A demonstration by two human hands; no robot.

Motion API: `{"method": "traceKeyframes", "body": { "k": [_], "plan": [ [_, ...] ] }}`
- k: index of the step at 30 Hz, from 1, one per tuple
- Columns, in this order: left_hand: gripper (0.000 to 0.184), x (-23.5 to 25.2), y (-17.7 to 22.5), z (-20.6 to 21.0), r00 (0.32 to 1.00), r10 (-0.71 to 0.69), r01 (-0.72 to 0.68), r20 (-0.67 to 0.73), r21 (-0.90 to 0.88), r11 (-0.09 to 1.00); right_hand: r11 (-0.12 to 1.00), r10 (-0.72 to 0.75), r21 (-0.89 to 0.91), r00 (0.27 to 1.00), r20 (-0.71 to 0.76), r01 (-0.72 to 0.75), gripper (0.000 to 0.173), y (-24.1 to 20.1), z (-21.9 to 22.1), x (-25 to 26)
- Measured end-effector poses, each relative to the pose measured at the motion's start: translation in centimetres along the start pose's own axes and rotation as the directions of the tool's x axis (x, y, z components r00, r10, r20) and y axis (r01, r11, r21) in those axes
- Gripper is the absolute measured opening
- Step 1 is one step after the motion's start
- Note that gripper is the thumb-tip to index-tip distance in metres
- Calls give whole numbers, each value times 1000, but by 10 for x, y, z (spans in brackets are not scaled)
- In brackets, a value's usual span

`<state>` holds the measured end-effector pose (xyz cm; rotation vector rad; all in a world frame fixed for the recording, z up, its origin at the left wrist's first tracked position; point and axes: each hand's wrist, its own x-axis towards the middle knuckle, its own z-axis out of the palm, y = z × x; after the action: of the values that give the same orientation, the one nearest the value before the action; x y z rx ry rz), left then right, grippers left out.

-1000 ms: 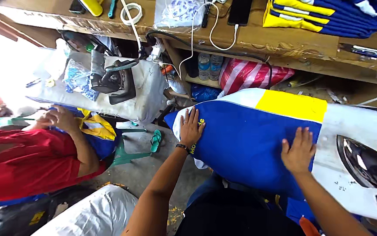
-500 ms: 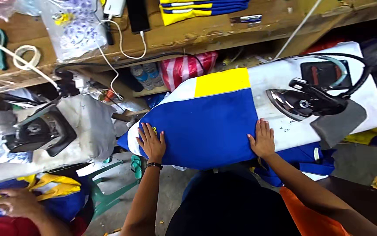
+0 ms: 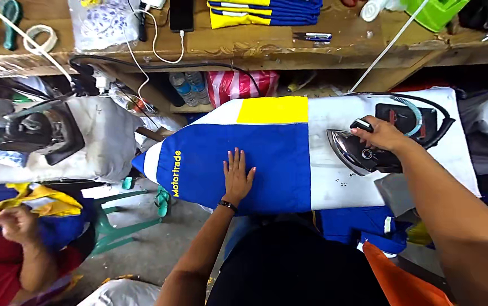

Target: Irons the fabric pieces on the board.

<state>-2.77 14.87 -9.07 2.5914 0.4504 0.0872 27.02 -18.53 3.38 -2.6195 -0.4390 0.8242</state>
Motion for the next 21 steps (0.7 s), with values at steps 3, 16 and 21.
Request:
{"method": "traceKeyframes", "body": {
  "k": [3,16,21],
  "plan": [
    [65,32,34,-8,983,141,-135,114,-62,989,988,-16,156,999,47,9,38,3,1,2],
    [62,206,111,24,730,312,-404,608,16,915,997,63,43,993,100,-68,59,-87,117,-111],
    [61,227,111,20,707,302,-406,639,17,914,974,196,115,981,7,-196,59,-127,120,-96]
  ]
}}
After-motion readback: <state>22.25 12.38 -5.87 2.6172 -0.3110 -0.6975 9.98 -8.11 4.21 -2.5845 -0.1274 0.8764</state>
